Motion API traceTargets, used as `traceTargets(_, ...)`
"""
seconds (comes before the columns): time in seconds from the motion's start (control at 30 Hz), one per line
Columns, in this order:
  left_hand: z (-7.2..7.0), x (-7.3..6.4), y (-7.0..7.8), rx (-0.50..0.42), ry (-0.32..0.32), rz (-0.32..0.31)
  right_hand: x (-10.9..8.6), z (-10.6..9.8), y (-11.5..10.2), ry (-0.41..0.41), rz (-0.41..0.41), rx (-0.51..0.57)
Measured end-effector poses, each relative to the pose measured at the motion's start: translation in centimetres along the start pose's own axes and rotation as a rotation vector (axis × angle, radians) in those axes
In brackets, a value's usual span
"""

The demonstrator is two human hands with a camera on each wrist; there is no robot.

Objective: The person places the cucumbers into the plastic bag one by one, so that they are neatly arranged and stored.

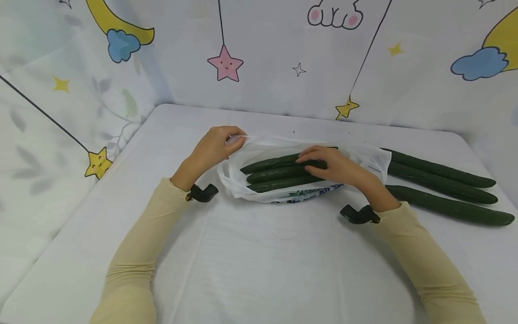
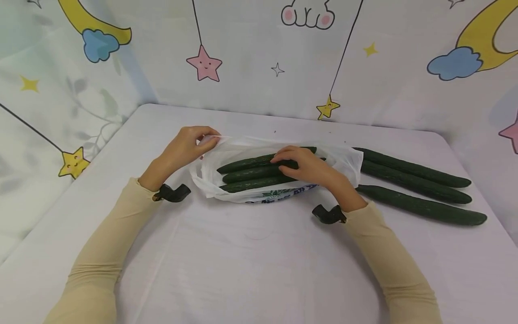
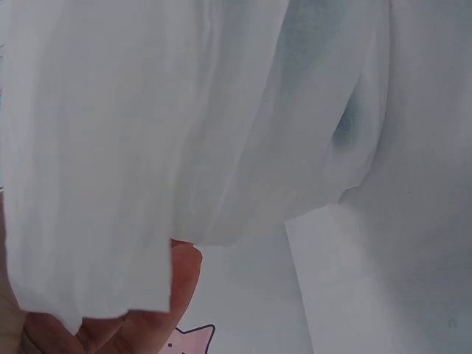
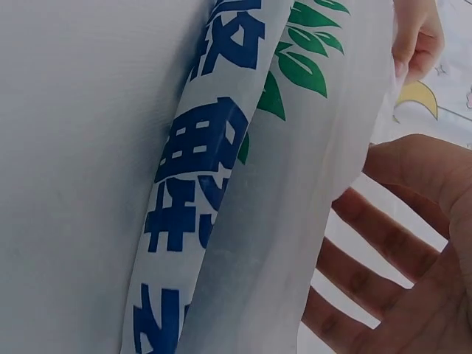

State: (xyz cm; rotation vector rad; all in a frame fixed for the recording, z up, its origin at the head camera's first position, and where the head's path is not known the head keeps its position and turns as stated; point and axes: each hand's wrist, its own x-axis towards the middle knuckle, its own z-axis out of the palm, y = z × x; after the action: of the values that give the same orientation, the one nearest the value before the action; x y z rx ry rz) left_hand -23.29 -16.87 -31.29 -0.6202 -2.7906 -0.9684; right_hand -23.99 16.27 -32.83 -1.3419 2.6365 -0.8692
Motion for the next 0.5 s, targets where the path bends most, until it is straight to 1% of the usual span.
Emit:
traceTargets(0.1,0.0,0.0,0.0,0.001,-0.001,-0.001,-0.5,-0.1,-0.1,0.009,0.0,-0.003)
traceTargets(0.3,0.0,0.0,-0.1,0.002,0.003,0.006,-1.2,-0.4,-0.3,0.009,0.051,0.013)
traceTargets(0.5,0.0,-0.1,0.0,-0.003,-0.009,0.005,-1.8,-0.8,-0.2,0.033,0.038,-0.002)
